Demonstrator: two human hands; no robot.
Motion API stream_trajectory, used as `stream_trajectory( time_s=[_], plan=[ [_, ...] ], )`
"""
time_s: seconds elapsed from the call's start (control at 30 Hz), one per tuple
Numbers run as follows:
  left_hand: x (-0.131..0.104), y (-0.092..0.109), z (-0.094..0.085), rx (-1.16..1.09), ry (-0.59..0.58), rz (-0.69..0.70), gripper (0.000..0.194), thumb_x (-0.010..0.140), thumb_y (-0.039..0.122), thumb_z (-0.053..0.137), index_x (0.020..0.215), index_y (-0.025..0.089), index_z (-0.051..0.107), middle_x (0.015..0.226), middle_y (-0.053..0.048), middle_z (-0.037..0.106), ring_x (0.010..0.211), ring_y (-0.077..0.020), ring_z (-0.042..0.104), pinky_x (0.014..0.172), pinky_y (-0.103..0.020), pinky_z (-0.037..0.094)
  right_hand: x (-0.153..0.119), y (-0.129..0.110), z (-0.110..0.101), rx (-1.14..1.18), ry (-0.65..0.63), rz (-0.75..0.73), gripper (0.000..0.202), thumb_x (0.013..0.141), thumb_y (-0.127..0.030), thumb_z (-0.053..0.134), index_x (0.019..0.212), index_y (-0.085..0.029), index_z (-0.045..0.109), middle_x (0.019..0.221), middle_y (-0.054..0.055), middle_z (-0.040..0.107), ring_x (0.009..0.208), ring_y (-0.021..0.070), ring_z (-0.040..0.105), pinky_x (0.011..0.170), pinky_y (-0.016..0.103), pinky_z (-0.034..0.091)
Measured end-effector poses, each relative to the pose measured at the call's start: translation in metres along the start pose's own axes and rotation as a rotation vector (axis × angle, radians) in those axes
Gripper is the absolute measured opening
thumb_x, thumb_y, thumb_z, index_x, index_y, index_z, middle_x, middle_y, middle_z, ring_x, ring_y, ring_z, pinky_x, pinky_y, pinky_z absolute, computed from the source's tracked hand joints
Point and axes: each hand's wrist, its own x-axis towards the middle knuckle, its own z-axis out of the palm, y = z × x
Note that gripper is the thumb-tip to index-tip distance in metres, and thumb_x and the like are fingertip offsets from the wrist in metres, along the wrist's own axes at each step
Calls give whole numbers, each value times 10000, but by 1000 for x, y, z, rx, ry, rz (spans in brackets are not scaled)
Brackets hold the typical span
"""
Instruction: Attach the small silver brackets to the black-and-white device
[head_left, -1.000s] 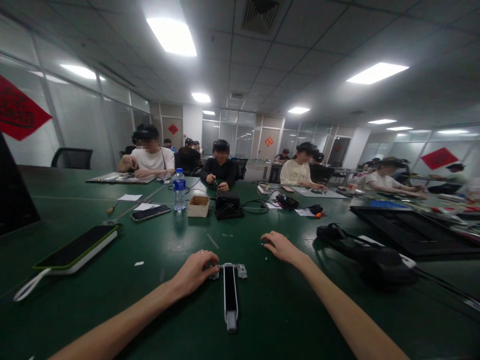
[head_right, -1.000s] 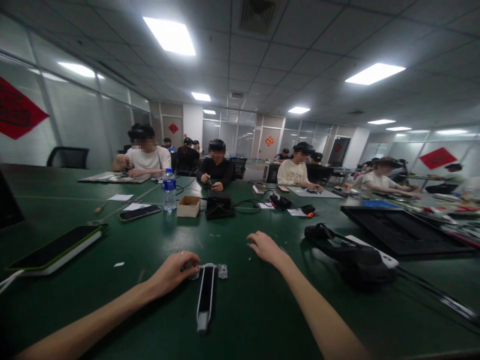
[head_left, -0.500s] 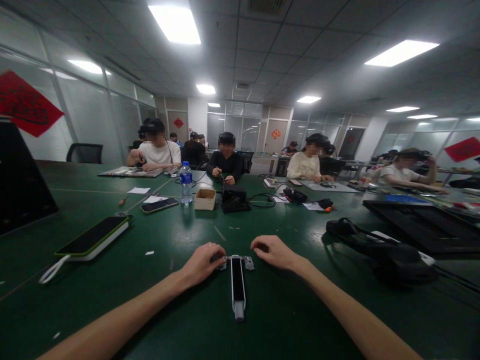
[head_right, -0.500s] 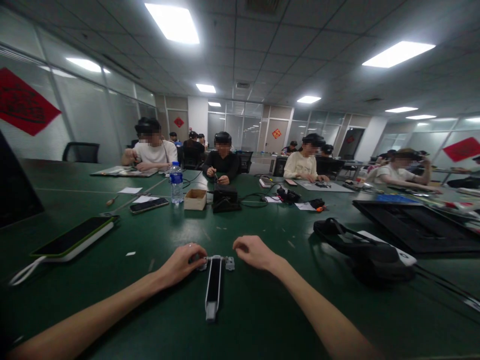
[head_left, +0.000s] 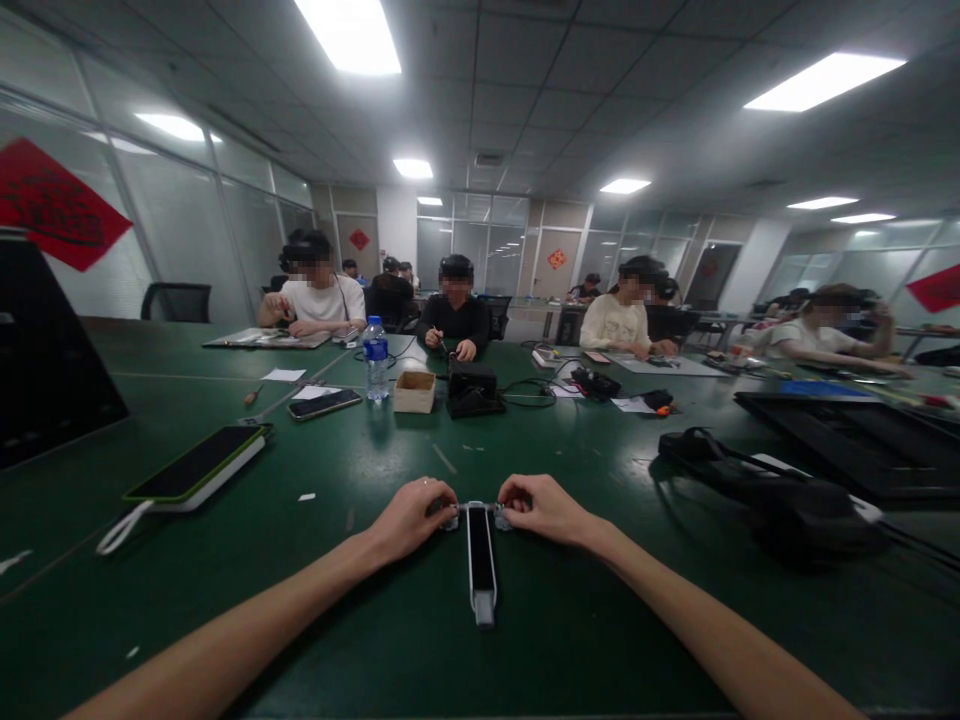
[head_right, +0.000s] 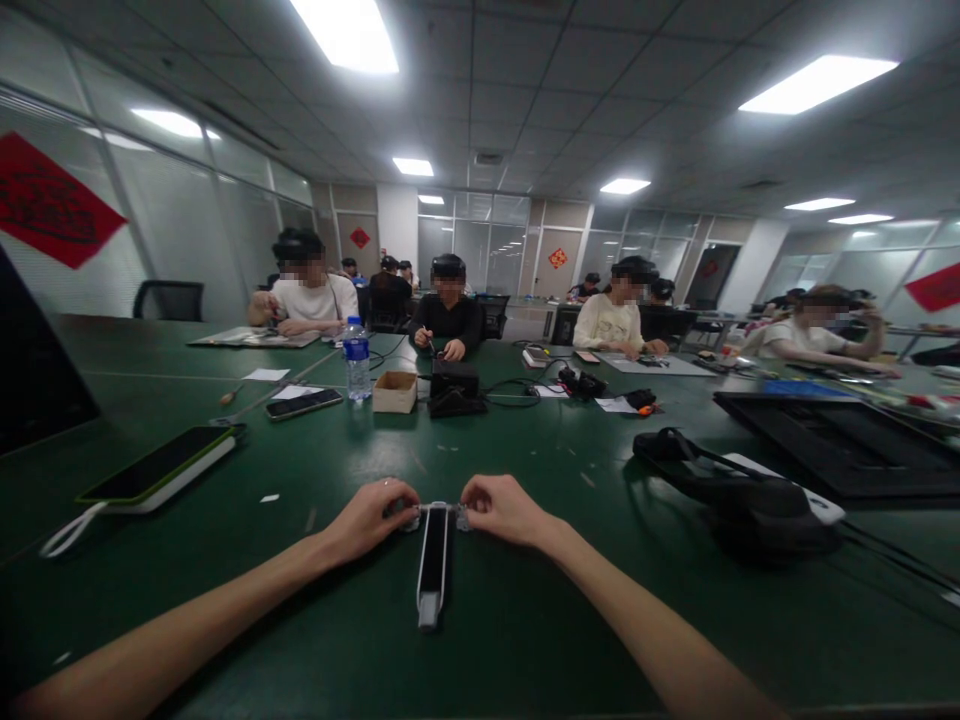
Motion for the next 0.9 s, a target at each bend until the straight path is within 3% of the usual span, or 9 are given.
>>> stream_trajectory(
  time_s=[0.9],
  plan=[
    [2, 9, -3, 40, -12, -12, 118, 866, 252, 548, 907, 172, 626, 848, -21, 624, 767, -158, 532, 686, -262, 398, 2, 13, 6, -82, 32, -37, 241, 879, -342, 524, 962, -186, 688, 892, 36, 632, 759, 141, 546, 650, 251, 432]
  ],
)
